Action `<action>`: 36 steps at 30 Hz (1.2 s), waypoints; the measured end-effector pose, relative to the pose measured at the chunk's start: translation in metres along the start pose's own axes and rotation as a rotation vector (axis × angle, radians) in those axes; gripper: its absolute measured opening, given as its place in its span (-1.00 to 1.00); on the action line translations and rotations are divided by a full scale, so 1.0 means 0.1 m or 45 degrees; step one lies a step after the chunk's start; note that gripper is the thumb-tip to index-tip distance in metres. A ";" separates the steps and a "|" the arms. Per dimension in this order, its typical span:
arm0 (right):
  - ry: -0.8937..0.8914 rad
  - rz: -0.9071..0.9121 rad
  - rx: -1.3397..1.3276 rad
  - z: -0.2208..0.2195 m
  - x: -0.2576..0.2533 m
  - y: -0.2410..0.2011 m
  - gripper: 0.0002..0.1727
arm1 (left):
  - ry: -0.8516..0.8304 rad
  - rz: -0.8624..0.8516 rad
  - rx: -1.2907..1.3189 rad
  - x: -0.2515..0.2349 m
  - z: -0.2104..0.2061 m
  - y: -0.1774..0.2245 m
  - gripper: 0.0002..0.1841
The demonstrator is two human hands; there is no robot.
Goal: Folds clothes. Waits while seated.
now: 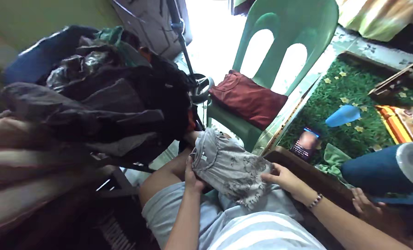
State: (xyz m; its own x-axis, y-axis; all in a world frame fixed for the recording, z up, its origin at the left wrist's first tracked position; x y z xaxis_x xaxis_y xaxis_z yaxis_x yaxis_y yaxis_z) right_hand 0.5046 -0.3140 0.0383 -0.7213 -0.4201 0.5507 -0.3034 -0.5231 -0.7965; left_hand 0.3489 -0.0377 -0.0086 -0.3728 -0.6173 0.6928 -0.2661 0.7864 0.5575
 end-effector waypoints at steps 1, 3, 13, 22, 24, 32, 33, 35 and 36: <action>-0.010 0.017 -0.039 -0.02 0.00 -0.05 -0.27 | -0.005 0.016 -0.008 0.00 -0.01 0.00 -0.48; -0.037 0.080 -0.157 -0.04 0.01 -0.16 -0.40 | 0.021 0.026 -0.044 0.00 -0.07 0.06 -0.53; 0.179 -0.025 -0.714 0.38 -0.62 -1.01 -0.64 | -0.021 -0.076 -0.210 -0.10 -1.45 0.53 -0.56; 0.386 0.550 -0.998 1.09 -1.46 -1.83 -0.70 | -0.575 -0.249 -0.108 -0.47 -3.10 0.75 -0.55; 0.397 0.589 -1.009 1.16 -1.69 -1.81 -0.66 | -0.655 -0.228 -0.110 -0.70 -3.25 0.68 -0.54; 0.571 0.030 -0.632 0.91 -2.72 -0.83 0.03 | -0.104 -0.133 -0.650 -1.99 -2.77 -0.11 -0.37; 0.588 0.062 -0.619 0.89 -2.70 -0.83 0.08 | -0.087 -0.177 -0.632 -2.03 -2.74 -0.14 -0.34; 0.605 0.143 -0.619 0.84 -2.62 -0.85 0.15 | -0.090 -0.258 -0.614 -2.03 -2.71 -0.14 -0.31; 0.602 0.191 -0.630 0.83 -2.59 -0.87 0.16 | -0.090 -0.296 -0.618 -2.01 -2.73 -0.11 -0.28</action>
State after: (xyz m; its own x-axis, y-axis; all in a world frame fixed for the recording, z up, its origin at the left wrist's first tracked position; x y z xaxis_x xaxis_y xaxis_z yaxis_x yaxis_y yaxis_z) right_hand 0.7695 -0.2209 -0.0147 -0.9371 -0.0352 0.3474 -0.3461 -0.0384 -0.9374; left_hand 0.6697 0.0714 -0.0286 -0.4166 -0.7576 0.5025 0.0863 0.5173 0.8514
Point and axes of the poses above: each hand's wrist, its own x-axis away from the middle knuckle, its own z-axis out of the back of the hand, y = z × x, the point moved 1 cm from there along -x, towards the middle knuckle, and after that the axes turned 13 degrees about y, right-handed, at the moved point
